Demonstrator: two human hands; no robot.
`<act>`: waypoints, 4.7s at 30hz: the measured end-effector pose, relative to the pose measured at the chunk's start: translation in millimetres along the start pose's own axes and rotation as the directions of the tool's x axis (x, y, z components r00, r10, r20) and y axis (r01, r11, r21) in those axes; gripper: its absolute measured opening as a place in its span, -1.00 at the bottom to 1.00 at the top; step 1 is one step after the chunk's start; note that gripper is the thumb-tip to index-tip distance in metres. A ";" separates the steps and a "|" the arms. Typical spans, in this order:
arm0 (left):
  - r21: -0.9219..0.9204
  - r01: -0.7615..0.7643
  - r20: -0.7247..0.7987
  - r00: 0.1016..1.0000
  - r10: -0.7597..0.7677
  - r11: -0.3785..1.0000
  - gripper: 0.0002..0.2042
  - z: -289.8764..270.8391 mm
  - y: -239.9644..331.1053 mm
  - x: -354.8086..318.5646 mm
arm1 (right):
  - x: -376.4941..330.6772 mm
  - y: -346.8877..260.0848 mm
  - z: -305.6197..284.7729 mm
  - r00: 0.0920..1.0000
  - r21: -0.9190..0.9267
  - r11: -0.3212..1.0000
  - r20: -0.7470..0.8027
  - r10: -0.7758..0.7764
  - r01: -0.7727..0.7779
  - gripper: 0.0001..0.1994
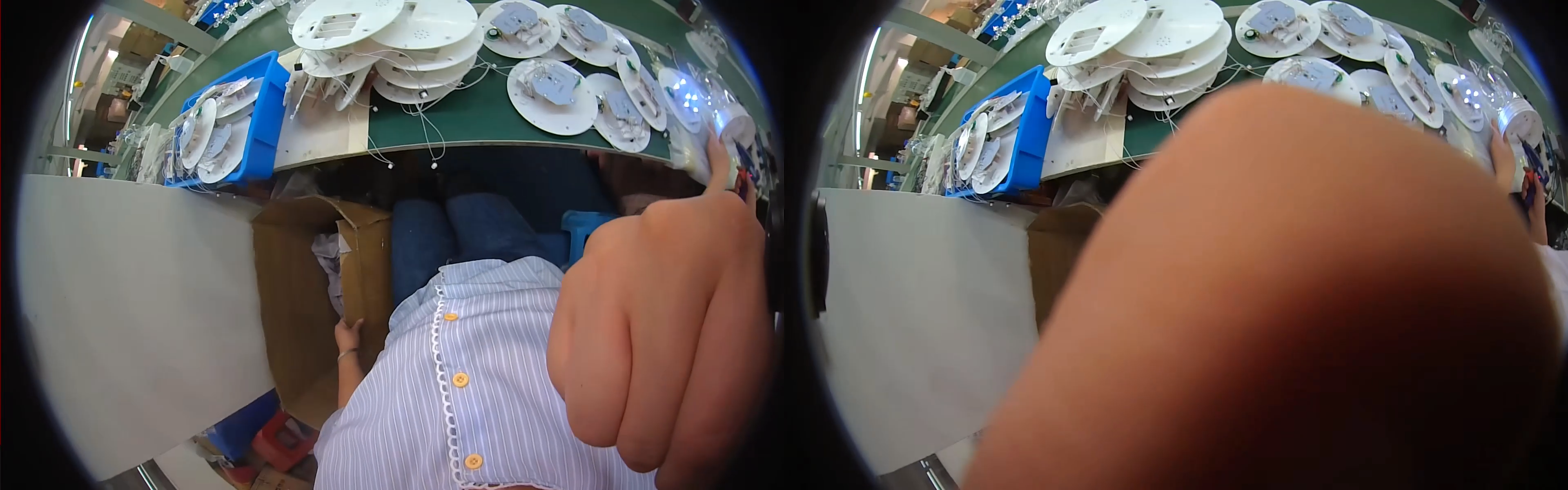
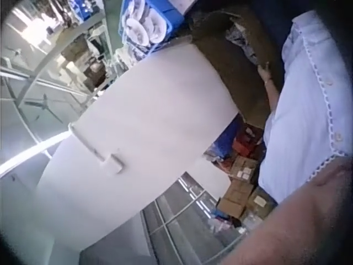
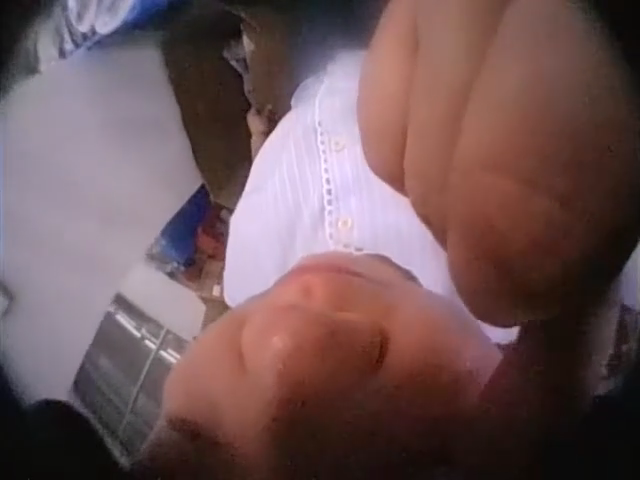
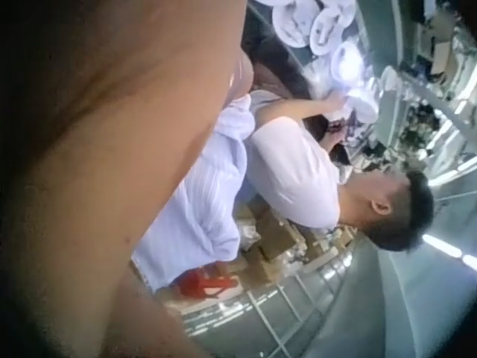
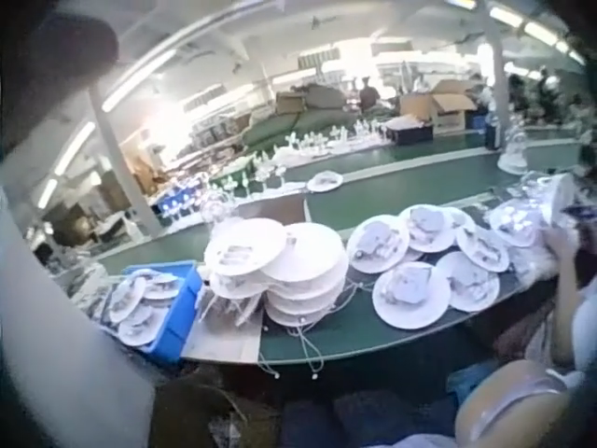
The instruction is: Inserting batteries into circular white light housing components on a factory assembly line.
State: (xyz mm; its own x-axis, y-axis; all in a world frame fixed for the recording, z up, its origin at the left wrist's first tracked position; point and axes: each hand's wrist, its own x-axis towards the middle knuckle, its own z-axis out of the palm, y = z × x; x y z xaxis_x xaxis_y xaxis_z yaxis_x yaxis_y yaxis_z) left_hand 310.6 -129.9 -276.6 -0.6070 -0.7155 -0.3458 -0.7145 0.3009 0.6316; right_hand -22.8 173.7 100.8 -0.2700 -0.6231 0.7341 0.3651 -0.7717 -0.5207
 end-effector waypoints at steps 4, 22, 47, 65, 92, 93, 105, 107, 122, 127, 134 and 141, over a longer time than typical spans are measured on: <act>0.120 0.025 -0.074 0.997 -0.016 0.992 -0.76 8.3 23.3 0.3 | -23.6 -2.8 13.1 1.000 0.021 1.000 -0.004 -0.002 0.002 -0.74; -0.130 0.162 -0.010 0.986 -0.165 0.978 -0.80 8.6 17.0 4.0 | -44.6 -11.1 14.5 0.994 0.111 0.988 0.038 0.103 -0.107 -0.77; -0.115 0.079 -0.157 0.983 -0.097 0.990 -0.81 0.1 2.2 -2.0 | -41.3 4.7 -1.5 0.950 0.179 0.933 0.067 0.306 -0.313 -0.81; 0.297 -0.214 -0.310 0.900 0.306 0.931 -0.55 -69.0 262.7 4.9 | -19.1 -5.2 -44.9 0.926 0.170 0.911 0.047 0.373 -0.376 -0.84; 0.603 -0.717 -0.148 0.329 0.933 0.349 -0.49 -34.9 533.3 116.1 | 17.5 40.8 -248.8 0.656 -0.662 0.335 -0.740 -0.149 -0.671 -0.40; 0.593 -0.720 -0.142 0.349 0.926 0.361 -0.52 -40.0 530.2 116.7 | 19.1 41.0 -243.3 0.656 -0.670 0.299 -0.737 -0.161 -0.680 -0.40; 0.189 -0.887 -0.190 0.389 0.902 0.422 -0.59 -71.8 514.1 139.1 | 7.7 38.5 -232.9 0.712 -0.720 0.052 -0.693 -0.115 -0.692 -0.37; 0.230 -0.885 -0.154 0.377 0.913 0.404 -0.59 -73.9 508.5 140.0 | 13.5 33.0 -235.2 0.812 -0.806 -0.160 -0.522 -0.259 -0.569 -0.43; -0.165 -0.812 -0.722 0.486 0.493 0.560 -0.70 -76.0 448.9 101.4 | 159.3 62.1 -363.7 0.676 -0.859 -0.420 -0.496 0.545 -0.292 -0.73; -0.323 -0.813 -0.882 0.444 0.157 0.485 -0.55 -69.6 389.2 59.5 | 174.9 54.7 -354.2 0.465 -0.615 -0.138 -0.707 0.533 -0.777 -0.76; -0.499 -0.611 -0.724 0.684 0.092 0.614 -0.57 -34.0 318.3 15.4 | 168.7 58.3 -354.6 0.499 -0.711 -0.604 -0.694 0.519 -0.360 -0.64; -0.125 -0.710 -0.630 0.596 0.497 0.693 -0.64 -23.2 306.4 1.6 | 164.2 65.2 -368.6 0.583 -0.758 -0.652 -0.524 0.621 0.012 -0.62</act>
State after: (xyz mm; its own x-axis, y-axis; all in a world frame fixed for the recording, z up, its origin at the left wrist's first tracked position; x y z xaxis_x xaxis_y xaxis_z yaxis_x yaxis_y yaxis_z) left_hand 98.7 -53.5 -67.5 -0.4979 -0.6746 0.5450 -0.0211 0.6377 0.7700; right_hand -371.7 -25.9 26.7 -0.3980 -0.9090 -0.1238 -0.9168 0.3991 0.0175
